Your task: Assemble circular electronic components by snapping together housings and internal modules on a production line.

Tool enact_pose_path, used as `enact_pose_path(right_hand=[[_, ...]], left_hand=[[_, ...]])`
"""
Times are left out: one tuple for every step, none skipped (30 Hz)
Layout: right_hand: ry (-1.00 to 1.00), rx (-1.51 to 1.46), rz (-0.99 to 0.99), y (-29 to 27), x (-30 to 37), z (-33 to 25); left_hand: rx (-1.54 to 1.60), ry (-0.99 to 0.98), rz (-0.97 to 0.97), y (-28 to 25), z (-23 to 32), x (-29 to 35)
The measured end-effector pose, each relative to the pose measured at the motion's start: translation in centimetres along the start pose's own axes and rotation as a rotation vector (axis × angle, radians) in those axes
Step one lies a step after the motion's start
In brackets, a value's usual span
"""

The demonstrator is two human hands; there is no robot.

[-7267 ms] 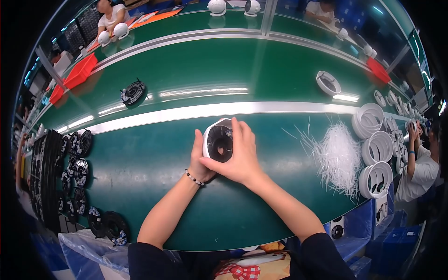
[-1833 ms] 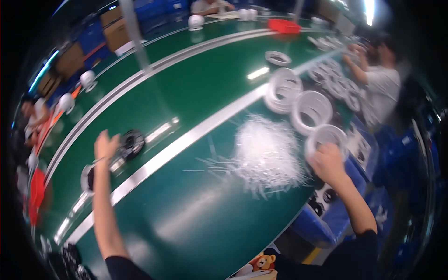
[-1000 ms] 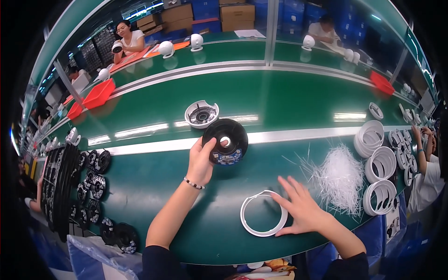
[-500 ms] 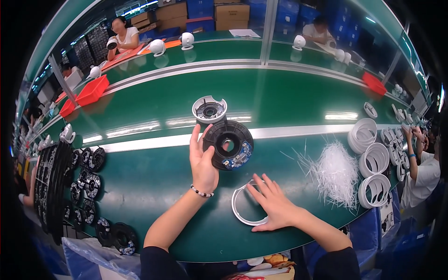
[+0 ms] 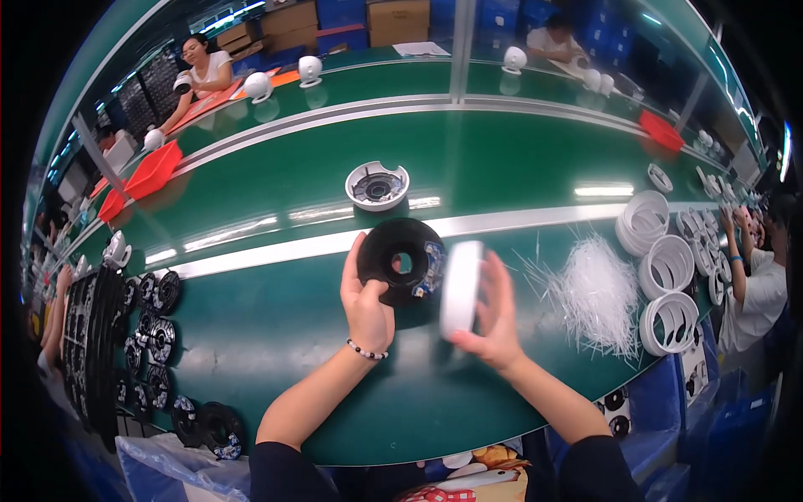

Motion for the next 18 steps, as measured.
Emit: enact_pose_path(right_hand=[[0.009,0.059,-0.008,0.9,-0.2,0.0],[-0.003,0.079,-0.007,1.3,-0.7,0.2],[-0.037,0.098,0.003,1.2,-1.2,0.3],[-0.072,0.116,0.010,1.1,-1.7,0.3],[-0.091,0.142,0.016,0.9,-2.0,0.1],[-0.091,0.144,0.022,0.5,-2.0,0.0],[-0.093,0.252,0.004,0.3,-2.0,-0.2],[-0.094,0.360,-0.016,0.2,-1.9,-0.2],[-0.107,0.359,-0.058,0.4,-1.8,-0.2],[-0.193,0.539,-0.126,1.4,-1.6,-1.8],[-0.250,0.585,-0.178,2.3,-1.6,-2.6],[-0.306,0.629,-0.230,3.2,-1.5,-3.0],[-0.350,0.657,-0.258,4.0,-1.4,-3.5],[-0.348,0.656,-0.263,4.1,-1.4,-3.6],[-0.396,0.687,-0.271,4.5,-1.3,-3.9],[-0.444,0.717,-0.280,4.8,-1.2,-4.1],[-0.429,0.736,-0.273,4.7,-1.3,-4.1],[-0.426,0.731,-0.279,4.6,-1.3,-4.3]], left_hand=[[-0.021,-0.042,-0.044,0.7,-0.6,0.6],[-0.021,-0.051,-0.051,0.9,-0.9,1.1],[-0.013,-0.087,-0.100,1.4,-1.4,1.5],[-0.004,-0.120,-0.147,1.7,-1.8,1.7],[0.039,-0.155,-0.312,2.6,-2.2,1.9],[0.040,-0.159,-0.316,2.4,-1.9,1.6],[0.195,-0.318,-0.432,3.4,-2.3,2.1],[0.353,-0.476,-0.545,4.6,-2.5,2.8],[0.352,-0.553,-0.580,5.2,-2.5,2.8],[0.348,-0.577,-0.594,5.1,-2.5,2.7],[0.363,-0.637,-0.549,4.3,-3.3,2.7],[0.380,-0.697,-0.502,3.4,-4.3,2.7],[0.295,-0.703,-0.365,2.4,-5.2,2.7],[0.359,-0.732,-0.306,1.6,-6.0,3.0],[0.463,-0.777,-0.342,1.9,-6.3,3.6],[0.566,-0.821,-0.376,2.3,-6.3,4.1],[0.511,-0.817,-0.419,2.6,-6.2,4.2],[0.456,-0.813,-0.461,3.0,-6.0,4.2]])
Point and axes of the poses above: each hand's wrist, its own x-axis away from the middle knuckle, its own y-axis out of the palm, z = x × y, the point moved 9 cm from there along -x, towards the middle knuckle
